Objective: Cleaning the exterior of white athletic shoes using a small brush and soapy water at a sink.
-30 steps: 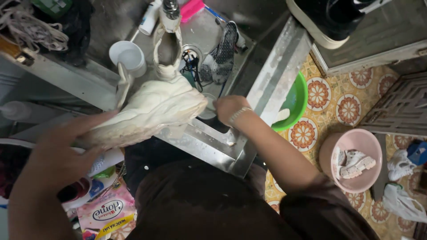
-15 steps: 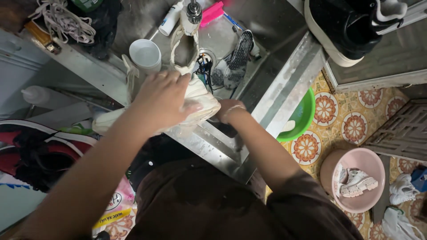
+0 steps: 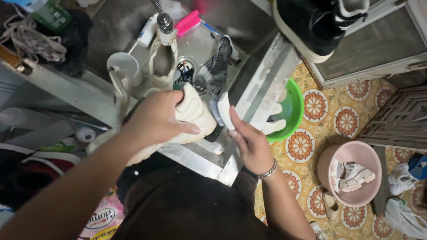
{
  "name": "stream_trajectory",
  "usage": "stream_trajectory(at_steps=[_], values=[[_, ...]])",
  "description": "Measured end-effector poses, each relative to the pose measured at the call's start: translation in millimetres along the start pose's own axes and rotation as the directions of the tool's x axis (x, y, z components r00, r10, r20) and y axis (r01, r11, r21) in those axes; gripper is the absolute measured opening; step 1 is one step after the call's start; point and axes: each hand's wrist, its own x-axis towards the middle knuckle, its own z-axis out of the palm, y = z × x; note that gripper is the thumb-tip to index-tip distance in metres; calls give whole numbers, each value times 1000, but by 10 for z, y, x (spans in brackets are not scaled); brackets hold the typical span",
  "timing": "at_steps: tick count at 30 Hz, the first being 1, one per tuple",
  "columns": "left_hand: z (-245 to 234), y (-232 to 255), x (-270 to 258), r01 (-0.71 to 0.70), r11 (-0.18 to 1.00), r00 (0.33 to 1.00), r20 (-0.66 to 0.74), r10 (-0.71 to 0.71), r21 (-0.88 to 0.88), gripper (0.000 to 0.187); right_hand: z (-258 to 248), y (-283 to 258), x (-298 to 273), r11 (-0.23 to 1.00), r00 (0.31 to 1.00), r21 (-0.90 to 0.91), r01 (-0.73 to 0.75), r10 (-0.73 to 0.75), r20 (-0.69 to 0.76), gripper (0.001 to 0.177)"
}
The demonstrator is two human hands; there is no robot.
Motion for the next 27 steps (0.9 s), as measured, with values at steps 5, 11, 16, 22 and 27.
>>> stream_trajectory(at_steps=[5,11,16,22,27], values=[[377,93,-108,-209,973,935,-270,229,100,39,-38,-220,-8,935,931,-246,254,-305,-200,53],[737,167,-50,-306,950,843,-446,301,62,26,64,-297,-10,892,886,-368,263,-374,-275,55],[726,126,-6,-509,858,788,-440,431,-71,20,79,-139,100,912,883,-355,206,-329,-334,52],[698,70,62,-407,908,858,-381,344,-98,18,126,-96,147,930,885,-199,310,-358,-298,52],[742,99,119,-464,882,825,-405,394,-87,21,235,-64,109,950,898,-135,281,-310,-313,50]])
